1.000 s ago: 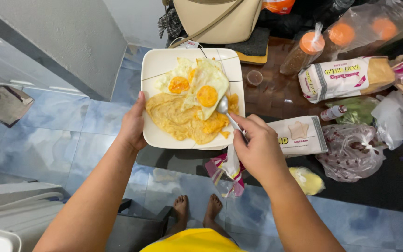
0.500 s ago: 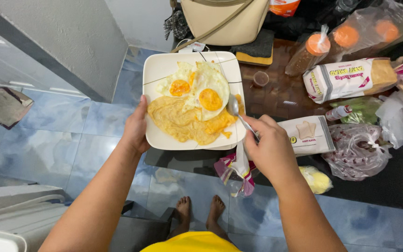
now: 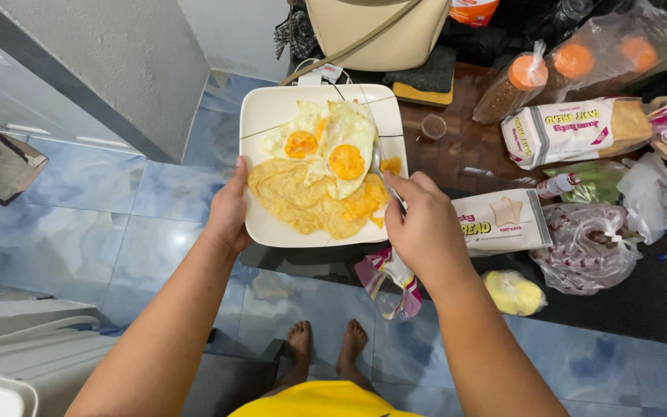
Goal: The person unties the plastic bag and removes slices of bread, placing them on a plate. The person then uses a spoon to transfer fried eggs and omelet pieces from a larger plate onto the bread slices to assemble a sandwich.
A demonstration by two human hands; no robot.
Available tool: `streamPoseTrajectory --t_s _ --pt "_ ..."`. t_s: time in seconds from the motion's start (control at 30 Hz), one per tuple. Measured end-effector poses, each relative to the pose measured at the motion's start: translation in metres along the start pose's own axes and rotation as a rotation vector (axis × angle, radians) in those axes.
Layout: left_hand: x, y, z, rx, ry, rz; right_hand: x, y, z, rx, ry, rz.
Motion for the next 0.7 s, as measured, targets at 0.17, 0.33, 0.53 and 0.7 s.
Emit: streamPoseTrajectory --t_s 0.17,0.33,0.53,0.7 --pt "-0.004 -0.002 0.002 0.006 -0.029 0.004 0.004 0.000 0.012 0.124 0.005 -0.072" --pt "-0.007 0.002 0.009 0.037 -0.046 -0.015 0.002 0.000 0.025 0.205 0.093 -0.147" --pt "-0.015 0.004 0.010 0.019 -0.036 0.023 -0.004 0.003 0.040 0.174 0.078 -0.161" --pt "-0.014 0.002 0.009 0.036 -0.034 0.017 0.013 -0.001 0.067 0.361 0.182 -0.203"
Point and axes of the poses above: each hand's wrist, its own y-axis towards the middle knuckle, its own x-axis out of the palm, z = x × y, the point moved 9 cm from there along y, towards the middle knuckle, and after that the axes turned 10 degrees about z, right-handed, at the moved point
